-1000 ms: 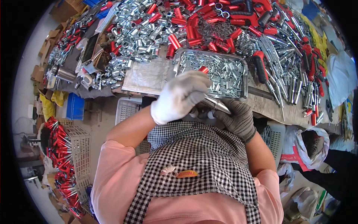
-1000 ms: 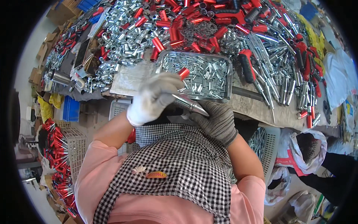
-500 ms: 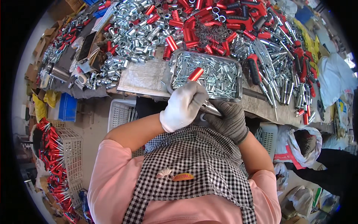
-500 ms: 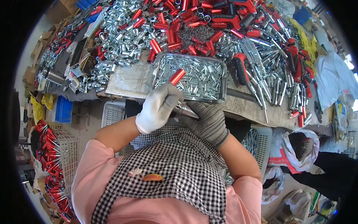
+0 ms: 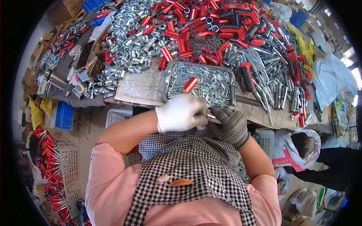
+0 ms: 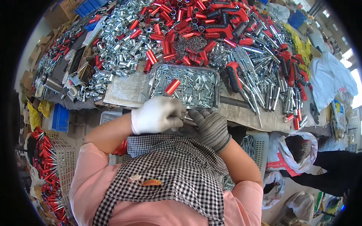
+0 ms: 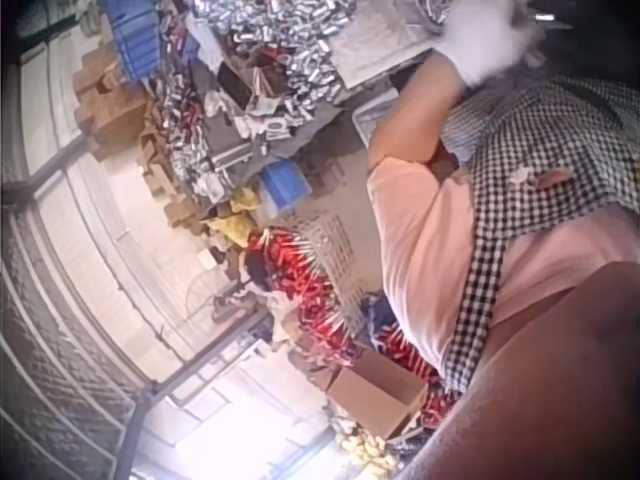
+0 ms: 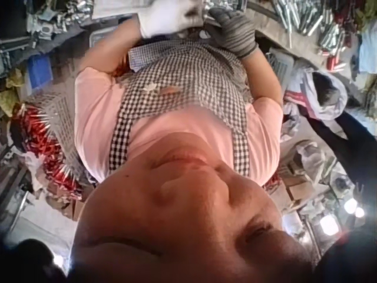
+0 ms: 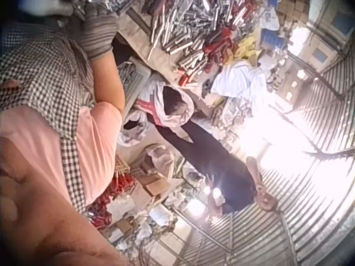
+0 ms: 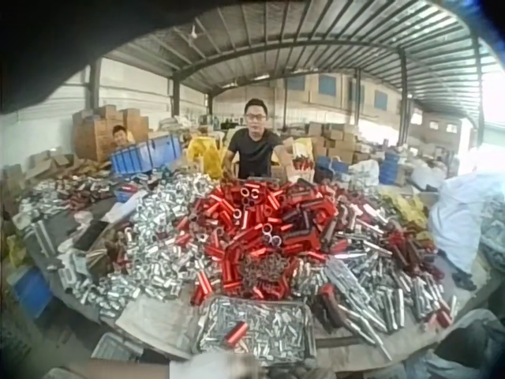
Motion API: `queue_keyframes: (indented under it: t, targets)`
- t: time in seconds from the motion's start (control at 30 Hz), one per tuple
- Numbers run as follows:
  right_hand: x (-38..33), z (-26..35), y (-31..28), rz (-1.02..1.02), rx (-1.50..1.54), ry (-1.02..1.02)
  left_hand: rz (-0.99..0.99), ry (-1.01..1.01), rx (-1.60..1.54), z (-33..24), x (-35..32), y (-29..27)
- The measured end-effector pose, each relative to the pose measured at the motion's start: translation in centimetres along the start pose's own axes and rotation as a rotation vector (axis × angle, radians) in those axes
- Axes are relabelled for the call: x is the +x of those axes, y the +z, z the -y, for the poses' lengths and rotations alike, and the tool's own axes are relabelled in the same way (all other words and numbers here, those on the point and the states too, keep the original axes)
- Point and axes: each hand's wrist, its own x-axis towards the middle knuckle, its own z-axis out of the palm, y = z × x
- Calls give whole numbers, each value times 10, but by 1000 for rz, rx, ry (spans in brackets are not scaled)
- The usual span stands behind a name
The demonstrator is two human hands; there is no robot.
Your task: The worker is seen manually assembling and inspecting metal pipe cutters at a factory workstation.
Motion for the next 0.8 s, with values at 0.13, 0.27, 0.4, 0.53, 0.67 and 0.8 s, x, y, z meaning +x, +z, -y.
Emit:
queue_keyframes:
  t: [0.13, 0.27, 0.4, 0.53, 0.67, 0.8]
  targets:
    - [1, -5, 4, -25, 4, -117, 229, -347, -496, 5, 2, -10]
    - [2, -2, 5, 31, 82, -148, 210, -253, -396, 10, -6, -5]
    - [7, -10, 13, 104, 138, 22, 134, -348, -504, 10, -5, 1]
    - [9, -18, 16, 102, 140, 7, -26, -341, -576, 9, -3, 6]
    - [12, -19, 13, 119, 62, -43, 74, -384, -629, 15, 0, -4]
    - [19, -26, 1, 78, -80, -123, 49, -325, -639, 28, 0, -3]
